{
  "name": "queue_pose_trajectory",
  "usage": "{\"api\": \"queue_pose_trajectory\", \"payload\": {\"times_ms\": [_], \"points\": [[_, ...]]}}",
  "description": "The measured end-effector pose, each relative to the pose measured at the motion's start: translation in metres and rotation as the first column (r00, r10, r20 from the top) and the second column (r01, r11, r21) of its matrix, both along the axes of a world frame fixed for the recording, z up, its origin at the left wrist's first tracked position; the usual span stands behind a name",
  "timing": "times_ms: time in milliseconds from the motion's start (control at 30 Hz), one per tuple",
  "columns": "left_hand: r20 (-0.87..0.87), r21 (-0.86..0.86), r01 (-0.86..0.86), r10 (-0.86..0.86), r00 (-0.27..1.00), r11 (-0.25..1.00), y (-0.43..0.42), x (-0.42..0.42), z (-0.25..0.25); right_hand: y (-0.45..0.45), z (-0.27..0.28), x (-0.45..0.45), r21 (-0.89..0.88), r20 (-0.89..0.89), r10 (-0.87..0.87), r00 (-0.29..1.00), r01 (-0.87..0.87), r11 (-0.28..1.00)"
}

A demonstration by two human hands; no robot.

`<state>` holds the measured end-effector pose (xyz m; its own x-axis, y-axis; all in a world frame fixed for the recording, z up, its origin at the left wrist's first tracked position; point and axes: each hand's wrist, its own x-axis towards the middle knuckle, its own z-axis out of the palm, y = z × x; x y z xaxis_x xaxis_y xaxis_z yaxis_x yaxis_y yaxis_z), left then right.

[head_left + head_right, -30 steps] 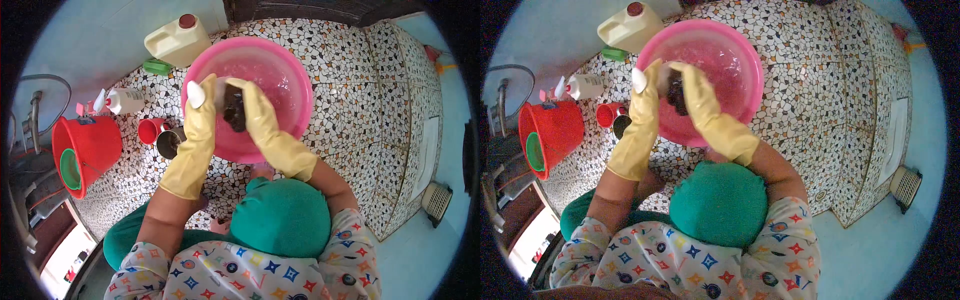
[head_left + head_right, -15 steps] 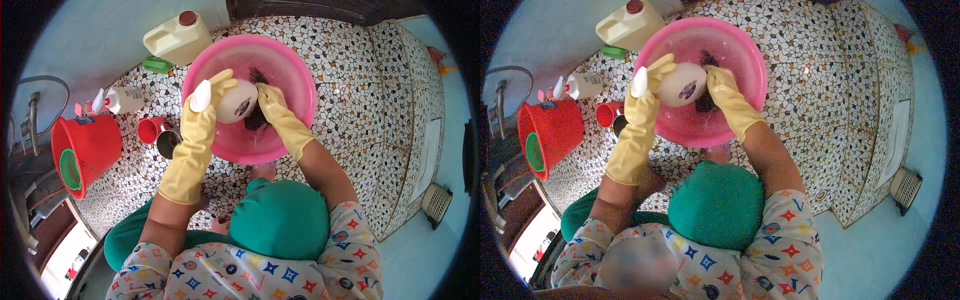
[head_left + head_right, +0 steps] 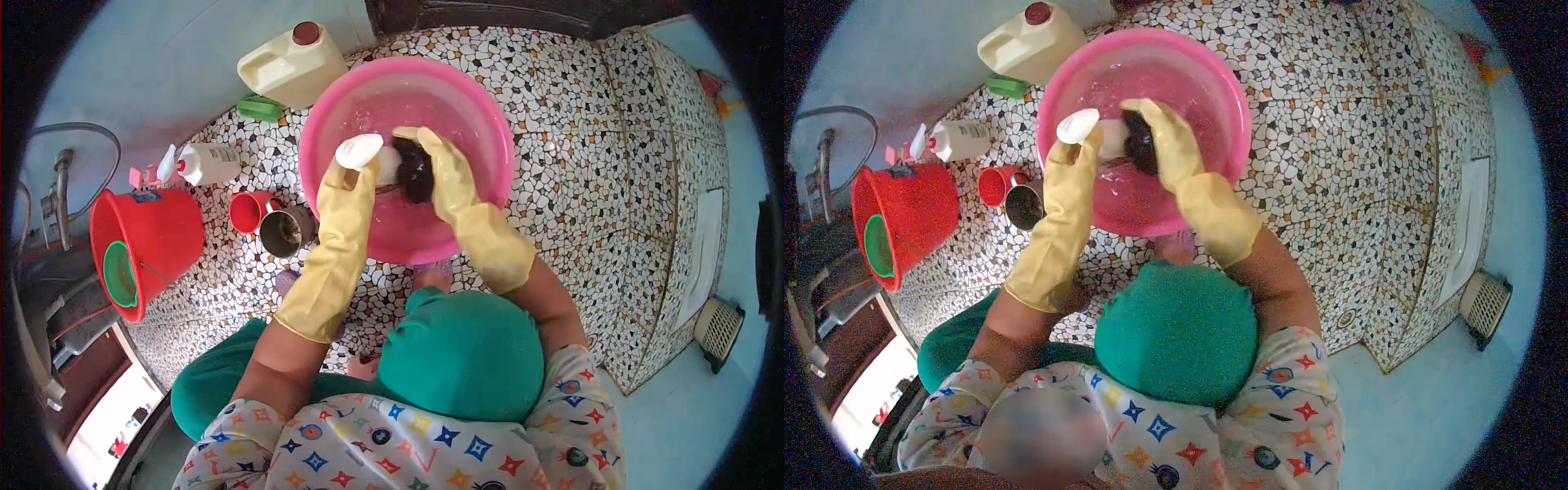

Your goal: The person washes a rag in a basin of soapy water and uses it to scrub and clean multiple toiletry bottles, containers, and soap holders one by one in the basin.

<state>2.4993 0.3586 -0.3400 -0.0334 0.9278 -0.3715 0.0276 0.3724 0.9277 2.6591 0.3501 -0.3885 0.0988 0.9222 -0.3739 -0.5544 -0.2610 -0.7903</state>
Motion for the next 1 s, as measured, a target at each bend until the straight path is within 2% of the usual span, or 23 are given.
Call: {"api": "queue_pose_trajectory", "payload": {"times_ms": [67,100,167,200,233,267,300,333,367,400,433,467,533,567,667,700,733,767,800,833,900,933,1000], "points": [[0.040,-0.056,0.008,-0.006,0.999,0.998,0.004,0.003,0.003,-0.006,0.046,-0.020,0.118,0.196,0.032,0.980,-0.056,0.991],[-0.055,-0.122,0.016,-0.023,0.998,0.992,0.004,0.003,0.013,-0.001,0.027,-0.035,0.319,0.521,-0.078,0.850,-0.109,0.942],[-0.097,-0.013,0.077,-0.077,0.992,0.997,0.003,-0.001,0.010,0.005,0.038,-0.039,0.398,0.665,-0.163,0.729,-0.162,0.903],[-0.122,0.039,0.106,-0.101,0.987,0.994,0.002,-0.004,0.009,0.012,0.008,-0.045,0.423,0.784,-0.276,0.557,-0.151,0.894],[-0.021,0.033,0.087,-0.086,0.996,0.996,-0.002,0.001,0.018,0.017,0.023,-0.036,0.390,0.737,-0.135,0.662,-0.254,0.885],[-0.065,0.023,0.114,-0.112,0.992,0.993,-0.003,0.000,0.009,0.023,0.038,-0.024,0.372,0.673,0.018,0.739,-0.359,0.856],[0.008,0.066,0.112,-0.113,0.994,0.991,-0.007,-0.001,-0.004,0.025,0.033,-0.021,0.193,0.743,0.106,0.661,-0.364,0.911],[0.083,0.111,0.111,-0.121,0.989,0.988,-0.010,0.002,-0.013,0.031,-0.003,-0.013,0.226,0.782,0.093,0.616,-0.420,0.879],[0.076,0.020,0.087,-0.088,0.993,0.996,-0.016,0.010,0.004,0.030,-0.047,-0.004,0.190,0.904,0.047,0.425,-0.498,0.846],[-0.035,0.114,0.168,-0.165,0.986,0.979,-0.015,0.011,-0.017,0.027,-0.083,0.006,0.133,0.977,-0.011,0.215,-0.564,0.815],[-0.151,0.203,0.244,-0.216,0.965,0.948,-0.012,0.014,-0.030,0.030,-0.082,0.013,-0.009,0.928,0.231,0.293,-0.601,0.799],[-0.236,0.176,0.209,-0.165,0.958,0.962,-0.015,0.014,-0.041,0.026,-0.082,0.019,-0.144,0.904,0.349,0.247,-0.592,0.793],[-0.398,0.135,0.168,-0.102,0.912,0.977,-0.011,0.018,-0.044,0.022,-0.038,0.028,-0.405,0.806,0.569,0.163,-0.551,0.730],[-0.445,0.168,0.165,-0.075,0.893,0.972,-0.009,0.017,-0.043,0.016,-0.069,0.038,-0.414,0.895,0.435,-0.102,-0.555,0.722],[-0.512,0.349,0.169,0.036,0.858,0.922,-0.003,0.006,-0.039,0.002,-0.052,0.035,-0.468,0.874,0.485,-0.038,-0.340,0.816],[-0.664,0.497,0.303,0.131,0.736,0.813,-0.002,-0.005,-0.058,-0.011,-0.080,0.027,-0.212,0.974,0.226,0.026,-0.254,0.944],[-0.471,0.362,0.125,0.065,0.880,0.924,0.000,-0.012,-0.056,-0.014,-0.104,0.019,-0.237,0.938,0.270,0.219,-0.165,0.957],[-0.239,0.163,-0.017,0.056,0.969,0.986,0.002,-0.016,-0.050,-0.014,-0.124,0.008,-0.279,0.867,0.287,0.408,-0.081,0.957],[0.005,-0.069,-0.105,0.105,0.994,0.992,0.005,-0.021,-0.041,-0.009,-0.104,0.007,-0.314,0.694,0.304,0.653,-0.106,0.944],[0.015,-0.250,-0.119,0.127,0.992,0.961,0.010,-0.024,-0.027,-0.005,-0.079,0.006,-0.363,0.471,0.286,0.835,-0.111,0.925],[-0.007,-0.233,-0.079,0.080,0.997,0.969,0.007,-0.024,0.014,0.002,-0.056,0.010,-0.325,0.132,0.263,0.956,-0.209,0.922],[-0.022,-0.228,-0.060,0.057,0.998,0.972,0.005,-0.026,0.023,0.003,-0.045,0.011,-0.297,-0.052,0.249,0.967,-0.253,0.921],[0.083,-0.122,0.000,0.010,0.996,0.992,0.004,-0.037,0.010,0.004,0.010,-0.005,-0.197,-0.157,0.226,0.961,-0.254,0.947]]}}
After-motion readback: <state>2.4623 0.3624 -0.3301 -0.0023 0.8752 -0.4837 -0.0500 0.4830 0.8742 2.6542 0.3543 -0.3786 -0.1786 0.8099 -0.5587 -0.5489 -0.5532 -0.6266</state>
